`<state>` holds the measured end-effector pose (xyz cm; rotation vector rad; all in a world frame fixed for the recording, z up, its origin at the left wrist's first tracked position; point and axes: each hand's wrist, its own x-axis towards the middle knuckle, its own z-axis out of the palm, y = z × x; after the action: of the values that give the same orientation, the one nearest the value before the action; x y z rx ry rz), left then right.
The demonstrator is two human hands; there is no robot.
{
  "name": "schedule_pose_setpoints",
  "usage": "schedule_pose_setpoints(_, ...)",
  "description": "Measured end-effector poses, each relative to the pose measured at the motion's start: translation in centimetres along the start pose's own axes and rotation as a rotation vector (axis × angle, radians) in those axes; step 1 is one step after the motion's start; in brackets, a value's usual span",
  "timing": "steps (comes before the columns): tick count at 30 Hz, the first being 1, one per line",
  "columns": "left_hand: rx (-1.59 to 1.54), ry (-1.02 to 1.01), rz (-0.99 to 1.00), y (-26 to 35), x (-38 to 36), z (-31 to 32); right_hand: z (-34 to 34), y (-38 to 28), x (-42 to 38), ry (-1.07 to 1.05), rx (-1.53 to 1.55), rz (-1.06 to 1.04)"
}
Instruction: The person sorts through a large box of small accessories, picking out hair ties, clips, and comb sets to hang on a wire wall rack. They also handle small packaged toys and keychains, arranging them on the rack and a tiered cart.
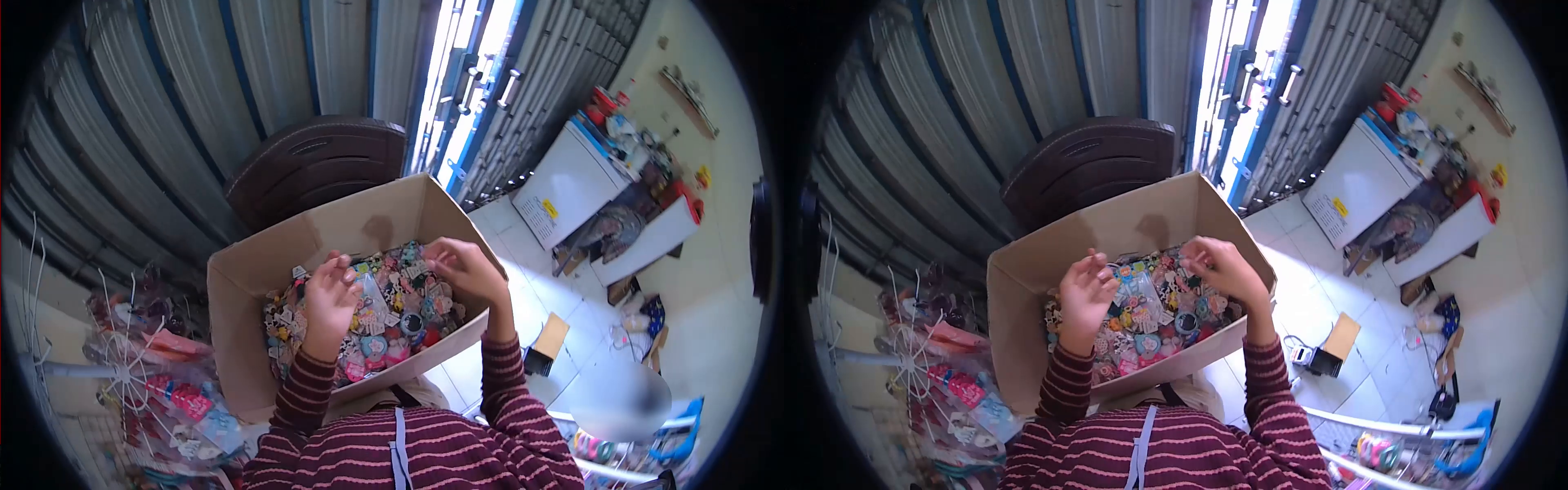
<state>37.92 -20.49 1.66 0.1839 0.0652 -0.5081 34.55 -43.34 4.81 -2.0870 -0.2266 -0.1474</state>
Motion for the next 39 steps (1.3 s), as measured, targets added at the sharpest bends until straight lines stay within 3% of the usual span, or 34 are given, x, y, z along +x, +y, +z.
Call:
schedule_pose_setpoints(2,0.246,0.273,0.04,-1.5,2.9,-1.8,-1.2,1.0,4.4,-0.271,-0.129,-0.061)
schedule_pose_setpoints(3,0.234,0.291,0.068,-2.4,4.2,-3.0,-1.2,1.2,6.0,-0.304,-0.122,-0.073)
schedule_pose_setpoints(5,0.589,0.347,-0.169,-4.0,6.7,-5.9,-0.7,1.4,9.3,-0.41,-0.114,-0.198)
schedule_pose_setpoints(6,0.574,0.367,-0.141,-4.8,7.6,-7.3,-0.2,1.7,10.9,-0.442,-0.107,-0.213)
schedule_pose_setpoints(8,1.331,0.344,-0.417,-6.5,8.4,-10.7,1.5,3.1,13.5,-0.571,-0.055,-0.327)
schedule_pose_setpoints(9,1.324,0.372,-0.405,-7.2,9.0,-13.3,2.8,4.3,14.4,-0.593,-0.04,-0.34)
schedule_pose_setpoints(11,2.072,-0.162,-0.443,-8.9,9.0,-18.1,6.2,8.5,15.6,-0.68,-0.25,-0.154)
schedule_pose_setpoints(12,2.071,-0.143,-0.444,-9.7,8.1,-18.5,8.1,11.9,15.6,-0.799,-0.151,0.056)
schedule_pose_setpoints(14,2.44,-0.044,-0.431,-11.1,7.3,-19.0,10.1,14.9,13.7,-0.805,-0.376,0.199)
schedule_pose_setpoints(15,2.578,-0.076,-0.472,-11.6,7.4,-19.7,11.6,18.8,12.9,-0.927,-0.438,-0.01)
schedule_pose_setpoints(16,2.582,-0.065,-0.465,-11.7,7.3,-19.8,15.9,29.0,10.6,-0.728,-0.284,0.243)
schedule_pose_setpoints(17,2.605,-0.087,-0.493,-11.7,7.2,-20.0,12.7,23.6,9.3,-0.76,-0.406,0.134)
schedule_pose_setpoints(18,2.625,-0.11,-0.523,-11.9,7.0,-20.2,10.5,23.6,7.6,-0.821,-0.518,-0.236)
schedule_pose_setpoints(19,2.626,-0.102,-0.519,-12.1,6.8,-20.3,12.5,27.1,6.2,-0.817,-0.422,0.166)
schedule_pose_setpoints(20,2.641,-0.109,-0.442,-12.4,6.5,-20.4,12.4,27.6,4.7,-0.821,-0.423,0.162)
schedule_pose_setpoints(22,2.664,-0.119,-0.293,-13.1,5.6,-20.5,12.3,28.7,2.7,-0.493,-0.205,0.254)
schedule_pose_setpoints(24,2.722,-0.119,-0.264,-13.4,5.7,-21.4,13.7,30.4,2.8,-0.529,-0.239,0.266)
schedule_pose_setpoints(27,2.634,-0.031,-0.261,-13.0,6.2,-21.2,15.5,32.0,3.3,-0.526,-0.385,0.094)
schedule_pose_setpoints(30,2.472,0.105,-0.253,-11.9,6.9,-20.9,16.3,31.3,5.8,-0.67,-0.351,0.196)
schedule_pose_setpoints(32,2.232,0.226,-0.063,-10.8,7.3,-21.9,18.3,32.3,7.6,-0.325,-0.219,0.136)
schedule_pose_setpoints(33,2.199,0.16,0.043,-9.8,7.6,-22.6,15.5,28.0,9.0,-0.519,-0.186,0.164)
schedule_pose_setpoints(35,2.07,0.25,0.009,-7.6,7.9,-20.1,15.0,25.3,11.0,-0.38,-0.015,0.002)
schedule_pose_setpoints(37,1.817,0.331,0.037,-5.0,7.9,-17.3,11.5,19.0,12.5,-0.553,0.297,0.26)
schedule_pose_setpoints(39,1.614,0.319,0.217,-2.6,7.4,-13.4,9.2,14.9,13.3,-0.596,0.59,0.265)
